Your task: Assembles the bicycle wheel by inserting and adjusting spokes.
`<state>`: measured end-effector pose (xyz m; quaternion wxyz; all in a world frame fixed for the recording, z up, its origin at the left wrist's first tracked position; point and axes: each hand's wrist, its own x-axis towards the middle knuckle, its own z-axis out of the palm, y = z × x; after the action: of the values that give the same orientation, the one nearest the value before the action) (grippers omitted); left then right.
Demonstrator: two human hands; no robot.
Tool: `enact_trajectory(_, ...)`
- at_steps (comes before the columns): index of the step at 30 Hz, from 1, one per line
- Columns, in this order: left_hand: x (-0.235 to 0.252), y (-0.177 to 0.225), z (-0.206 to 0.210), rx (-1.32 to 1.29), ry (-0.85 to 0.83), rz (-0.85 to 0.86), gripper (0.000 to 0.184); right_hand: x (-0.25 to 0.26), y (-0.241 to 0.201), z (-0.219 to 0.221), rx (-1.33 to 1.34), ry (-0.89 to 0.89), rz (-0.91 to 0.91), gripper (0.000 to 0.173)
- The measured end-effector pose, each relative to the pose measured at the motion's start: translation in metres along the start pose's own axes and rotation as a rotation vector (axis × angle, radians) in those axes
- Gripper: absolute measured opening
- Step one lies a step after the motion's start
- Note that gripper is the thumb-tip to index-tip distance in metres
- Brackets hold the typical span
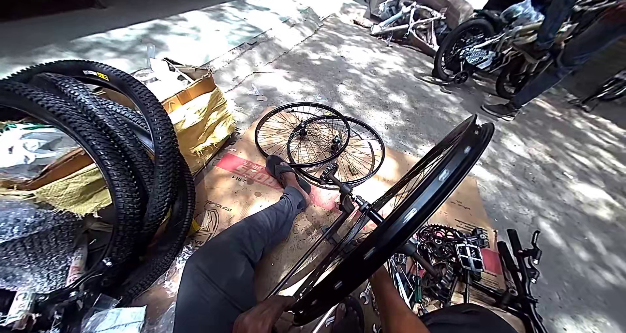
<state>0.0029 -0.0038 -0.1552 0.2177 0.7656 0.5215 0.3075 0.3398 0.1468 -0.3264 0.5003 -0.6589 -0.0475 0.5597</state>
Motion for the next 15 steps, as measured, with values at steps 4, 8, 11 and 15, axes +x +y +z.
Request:
enact_trajectory(4,-0.001,-0.001,0.002,-0.005,-0.003,-0.002,0.033,0.012,0.006,-0.005,0.000,-0.014,-0.018,0.044)
enact_trajectory(8,0.000,-0.001,0.002,-0.018,-0.005,-0.007,0.032,0.004,0.001,-0.001,0.012,0.002,-0.009,0.044)
enact_trajectory(11,0.000,-0.001,0.003,-0.017,-0.001,-0.007,0.032,0.005,0.001,-0.002,0.007,-0.019,-0.027,0.042)
enact_trajectory(15,-0.001,-0.002,0.003,-0.015,-0.006,-0.015,0.033,0.001,-0.002,0.001,-0.011,0.020,0.017,0.041)
